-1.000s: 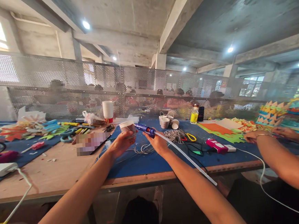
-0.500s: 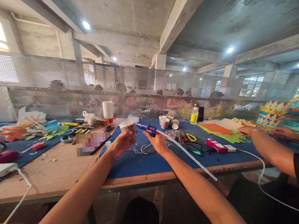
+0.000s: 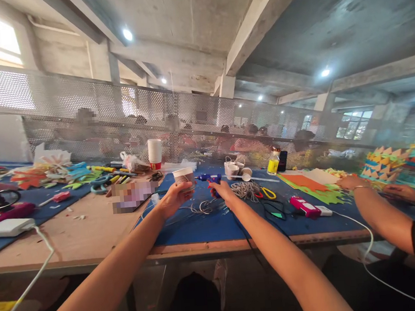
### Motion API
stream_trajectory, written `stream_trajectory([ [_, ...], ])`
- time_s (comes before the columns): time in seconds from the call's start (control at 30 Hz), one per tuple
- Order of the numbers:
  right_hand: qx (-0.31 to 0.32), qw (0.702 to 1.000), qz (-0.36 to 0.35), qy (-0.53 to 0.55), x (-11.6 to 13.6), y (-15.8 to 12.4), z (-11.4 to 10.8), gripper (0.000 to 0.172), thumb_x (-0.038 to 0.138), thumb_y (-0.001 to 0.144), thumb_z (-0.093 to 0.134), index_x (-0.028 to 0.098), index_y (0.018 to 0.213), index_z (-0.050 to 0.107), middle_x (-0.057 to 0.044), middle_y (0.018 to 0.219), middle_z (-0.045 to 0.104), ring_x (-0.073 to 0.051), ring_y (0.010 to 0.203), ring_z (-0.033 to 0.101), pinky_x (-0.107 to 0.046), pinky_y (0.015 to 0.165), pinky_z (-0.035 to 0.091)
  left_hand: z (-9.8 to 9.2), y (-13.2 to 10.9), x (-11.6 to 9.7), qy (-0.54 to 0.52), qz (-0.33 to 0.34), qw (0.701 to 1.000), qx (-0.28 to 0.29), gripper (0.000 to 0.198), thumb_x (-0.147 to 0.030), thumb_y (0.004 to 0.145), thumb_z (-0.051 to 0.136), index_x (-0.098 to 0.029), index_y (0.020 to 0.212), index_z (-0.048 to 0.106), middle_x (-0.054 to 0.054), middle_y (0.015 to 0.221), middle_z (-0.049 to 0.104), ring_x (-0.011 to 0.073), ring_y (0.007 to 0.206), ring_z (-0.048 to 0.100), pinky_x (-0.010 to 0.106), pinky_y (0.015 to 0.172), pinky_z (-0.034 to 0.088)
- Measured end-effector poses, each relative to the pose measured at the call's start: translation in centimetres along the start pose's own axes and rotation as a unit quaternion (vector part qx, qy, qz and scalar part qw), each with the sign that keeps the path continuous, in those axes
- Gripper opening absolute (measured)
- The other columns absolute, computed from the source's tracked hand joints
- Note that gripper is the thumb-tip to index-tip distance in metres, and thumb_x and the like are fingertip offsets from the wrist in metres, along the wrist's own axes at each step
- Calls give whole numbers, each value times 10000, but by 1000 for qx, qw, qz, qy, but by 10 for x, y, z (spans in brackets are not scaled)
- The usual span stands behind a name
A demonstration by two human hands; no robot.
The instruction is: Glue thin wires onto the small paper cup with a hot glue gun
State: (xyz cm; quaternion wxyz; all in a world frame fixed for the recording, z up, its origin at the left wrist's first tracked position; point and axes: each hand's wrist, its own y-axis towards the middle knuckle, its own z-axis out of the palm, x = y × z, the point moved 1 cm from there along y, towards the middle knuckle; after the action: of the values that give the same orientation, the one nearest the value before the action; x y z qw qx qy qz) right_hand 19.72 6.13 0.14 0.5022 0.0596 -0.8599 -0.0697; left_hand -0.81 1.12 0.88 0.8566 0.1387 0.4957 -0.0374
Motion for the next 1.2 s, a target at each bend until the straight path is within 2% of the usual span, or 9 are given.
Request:
stream_trajectory([
  [0.2,12,987,20,-158,-3,8,12,357,488,845,672,179,668,684,-125,784,747,-310,899,733,-332,749,491,4,-3,-3,3,-2,1000,-29,231,-191,729,785,-123,944,733,67,870,748,148,665,682,243,592,538],
  [0.33,-9,975,16,-224,-4,0,23,358,536,832,681,180,832,715,-184,1019,760,-359,1081,699,-376,836,484,4,-3,-2,-1,-4,999,-32,256,-213,748,763,-125,985,726,76,898,755,161,684,689,261,611,549],
  [0.47,-34,963,-9,-267,-3,-9,26,375,524,861,660,183,1015,684,-161,1068,748,-325,1054,706,-375,839,489,3,-2,0,6,-1,999,-45,293,-207,726,766,-129,1001,705,66,880,749,166,686,693,266,614,544],
  [0.57,-81,966,-88,-229,4,-14,21,236,414,938,583,193,979,655,-122,1064,733,-267,1004,701,-349,839,489,2,-1,2,16,1,998,-57,345,-233,710,789,-145,1027,684,53,874,742,173,700,699,276,632,537],
  [0.67,-117,969,-195,-101,15,-21,16,296,444,1010,459,208,928,619,-73,947,723,-207,893,684,-308,818,495,2,0,2,32,12,997,-62,381,-283,707,818,-158,1035,669,53,901,739,179,728,701,288,664,529],
  [0.73,-90,965,-248,-7,22,-27,15,369,533,1015,426,222,924,601,-38,862,705,-186,815,670,-290,780,507,3,0,2,38,16,997,-64,404,-310,706,830,-162,1044,666,57,912,737,184,742,699,296,677,520],
  [0.8,-56,956,-285,38,26,-33,18,375,595,961,521,229,931,599,-22,869,698,-179,803,661,-292,781,519,4,-1,2,40,17,997,-64,418,-326,705,837,-164,1051,667,57,909,734,186,754,694,298,683,510],
  [0.97,-14,953,-298,57,26,-35,27,413,596,820,725,224,942,593,-33,875,685,-188,803,653,-315,756,550,6,-2,2,43,29,997,-53,391,-320,708,841,-166,1032,686,52,925,735,170,762,671,299,711,508],
  [1.2,3,961,-265,77,27,-34,25,369,559,818,719,216,881,600,-16,820,677,-164,710,629,-293,696,536,5,0,7,53,14,998,-21,366,-316,734,831,-161,1036,694,62,902,738,174,756,677,287,699,525],
])
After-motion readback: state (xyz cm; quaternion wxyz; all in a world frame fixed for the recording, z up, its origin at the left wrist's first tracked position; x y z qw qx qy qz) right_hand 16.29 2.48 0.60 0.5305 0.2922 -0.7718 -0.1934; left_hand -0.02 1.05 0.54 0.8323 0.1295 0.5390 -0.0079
